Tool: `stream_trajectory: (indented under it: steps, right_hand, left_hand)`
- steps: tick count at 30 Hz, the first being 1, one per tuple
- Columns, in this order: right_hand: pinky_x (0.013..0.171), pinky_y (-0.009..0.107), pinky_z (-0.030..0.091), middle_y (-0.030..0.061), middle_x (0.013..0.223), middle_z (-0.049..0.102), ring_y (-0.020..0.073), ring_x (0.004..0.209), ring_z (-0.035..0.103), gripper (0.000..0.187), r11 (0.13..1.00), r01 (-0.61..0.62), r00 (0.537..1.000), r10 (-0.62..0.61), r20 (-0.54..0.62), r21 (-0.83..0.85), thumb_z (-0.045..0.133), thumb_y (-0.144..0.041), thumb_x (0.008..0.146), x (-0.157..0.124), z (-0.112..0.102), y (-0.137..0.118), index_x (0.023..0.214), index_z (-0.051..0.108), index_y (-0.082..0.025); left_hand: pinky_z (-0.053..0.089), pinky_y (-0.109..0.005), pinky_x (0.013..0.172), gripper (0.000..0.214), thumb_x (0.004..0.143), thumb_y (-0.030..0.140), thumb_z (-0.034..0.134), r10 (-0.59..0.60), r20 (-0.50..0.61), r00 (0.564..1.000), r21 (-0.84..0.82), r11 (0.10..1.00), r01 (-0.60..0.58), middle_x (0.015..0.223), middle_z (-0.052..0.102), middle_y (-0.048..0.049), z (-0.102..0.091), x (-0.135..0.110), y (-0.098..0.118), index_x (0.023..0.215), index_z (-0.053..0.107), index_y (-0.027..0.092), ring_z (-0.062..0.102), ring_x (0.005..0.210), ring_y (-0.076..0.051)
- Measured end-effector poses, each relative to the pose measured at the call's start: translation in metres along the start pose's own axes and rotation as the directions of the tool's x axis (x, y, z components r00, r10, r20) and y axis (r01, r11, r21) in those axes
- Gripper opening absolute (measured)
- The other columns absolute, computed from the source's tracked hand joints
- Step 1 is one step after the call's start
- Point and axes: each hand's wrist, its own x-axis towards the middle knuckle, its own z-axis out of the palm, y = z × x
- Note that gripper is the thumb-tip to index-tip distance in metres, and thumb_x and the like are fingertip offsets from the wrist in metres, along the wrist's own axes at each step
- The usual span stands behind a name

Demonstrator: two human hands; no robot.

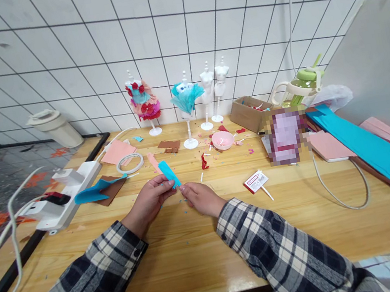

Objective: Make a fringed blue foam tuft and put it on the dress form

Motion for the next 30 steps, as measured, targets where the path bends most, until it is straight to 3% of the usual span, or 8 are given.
stream_trajectory:
  steps: [16, 24, 30]
  right_hand:
    - [0.047, 0.022, 0.028, -0.0047, 0.053, 0.041, 0.0100, 0.047, 0.036, 0.038, 0.999, 0.005, 1.000, -0.005, 0.006, 0.036, 0.030, -0.047, 0.095, 0.0006, -0.0002, 0.0012, 0.069, 0.040, -0.021]
    - [0.044, 0.021, 0.028, -0.0044, 0.053, 0.041, 0.0090, 0.046, 0.035, 0.044, 1.000, 0.006, 1.000, -0.006, 0.013, 0.024, 0.031, -0.055, 0.093, 0.0006, -0.0002, 0.0005, 0.067, 0.040, -0.020]
    - [0.036, 0.019, 0.033, -0.0064, 0.052, 0.041, 0.0084, 0.039, 0.037, 0.046, 0.984, -0.079, 0.997, 0.078, 0.011, 0.157, 0.029, -0.064, 0.090, -0.0022, 0.0039, 0.0028, 0.077, 0.041, -0.022]
  left_hand:
    - [0.047, -0.024, 0.074, 0.024, 0.058, 0.025, 0.081, -0.008, 0.002, 1.000, -0.006, 1.000, 0.008, 0.076, 0.066, -0.0004, 0.0017, -0.0014, 0.0025, 0.075, 0.068, 0.016, 0.058, 0.069, -0.010]
    - [0.048, -0.025, 0.077, 0.026, 0.059, 0.025, 0.081, 0.003, -0.023, 1.000, -0.035, 0.999, -0.004, 0.080, 0.067, -0.0008, 0.0001, -0.0017, 0.0021, 0.079, 0.067, 0.015, 0.061, 0.073, -0.011]
    - [0.049, -0.026, 0.075, 0.030, 0.060, 0.024, 0.082, 0.003, -0.020, 1.000, -0.049, 0.999, -0.004, 0.079, 0.068, -0.0010, -0.0006, -0.0020, 0.0027, 0.081, 0.063, 0.015, 0.062, 0.069, -0.010]
